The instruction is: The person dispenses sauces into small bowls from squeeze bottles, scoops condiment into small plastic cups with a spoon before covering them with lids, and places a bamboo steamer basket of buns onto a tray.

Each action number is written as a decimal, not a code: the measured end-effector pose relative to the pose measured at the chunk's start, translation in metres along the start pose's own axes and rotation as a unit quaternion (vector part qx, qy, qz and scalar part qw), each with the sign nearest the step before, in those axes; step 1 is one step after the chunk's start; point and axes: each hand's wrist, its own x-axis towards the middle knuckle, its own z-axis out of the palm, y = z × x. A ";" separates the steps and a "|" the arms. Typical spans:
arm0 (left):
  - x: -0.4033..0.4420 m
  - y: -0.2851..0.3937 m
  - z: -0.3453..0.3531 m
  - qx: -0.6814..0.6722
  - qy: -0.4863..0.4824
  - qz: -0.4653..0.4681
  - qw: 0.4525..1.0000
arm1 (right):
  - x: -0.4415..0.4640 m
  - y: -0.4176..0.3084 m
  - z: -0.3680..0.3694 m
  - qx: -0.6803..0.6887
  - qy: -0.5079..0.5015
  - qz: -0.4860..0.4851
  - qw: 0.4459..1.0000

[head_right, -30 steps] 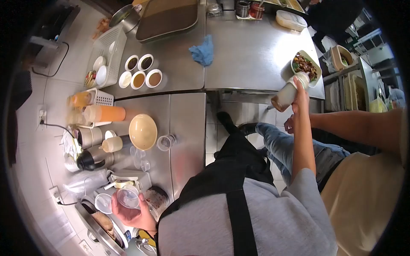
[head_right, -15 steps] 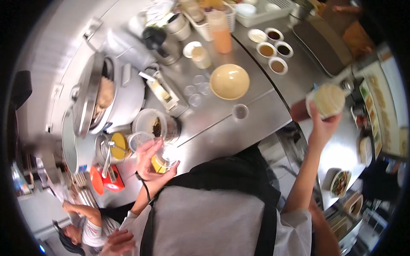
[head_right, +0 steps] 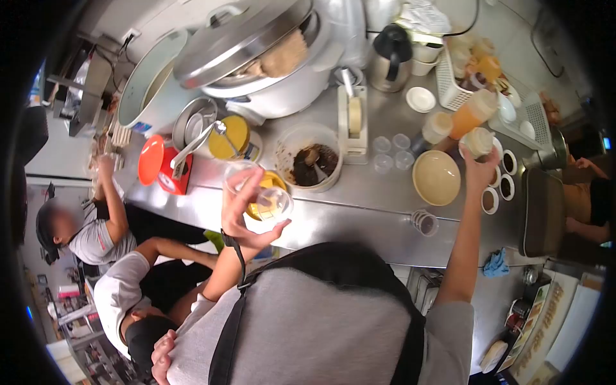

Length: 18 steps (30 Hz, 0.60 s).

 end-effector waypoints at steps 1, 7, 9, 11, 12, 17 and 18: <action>0.004 -0.006 -0.010 0.027 0.009 0.005 1.000 | 0.000 0.002 -0.009 -0.239 0.067 -0.096 0.964; 0.033 -0.038 -0.036 0.029 0.002 -0.015 0.999 | -0.072 -0.189 0.045 -0.009 -0.233 -0.031 0.972; 0.042 -0.044 -0.036 -0.002 0.002 0.016 1.000 | -0.110 -0.251 0.101 -0.057 -0.440 -0.069 0.894; 0.044 -0.049 -0.036 -0.032 0.041 0.027 0.998 | -0.135 -0.263 0.151 -0.287 -0.566 -0.222 0.741; 0.042 -0.052 -0.035 -0.043 0.068 0.020 0.997 | -0.147 -0.273 0.173 -0.382 -0.598 -0.260 0.655; 0.023 -0.093 -0.008 -0.118 0.240 -0.058 0.962 | -0.173 -0.261 0.236 -0.580 -0.639 -0.302 0.404; 0.017 -0.104 0.001 -0.155 0.241 -0.065 0.956 | -0.171 -0.266 0.235 -0.582 -0.628 -0.277 0.437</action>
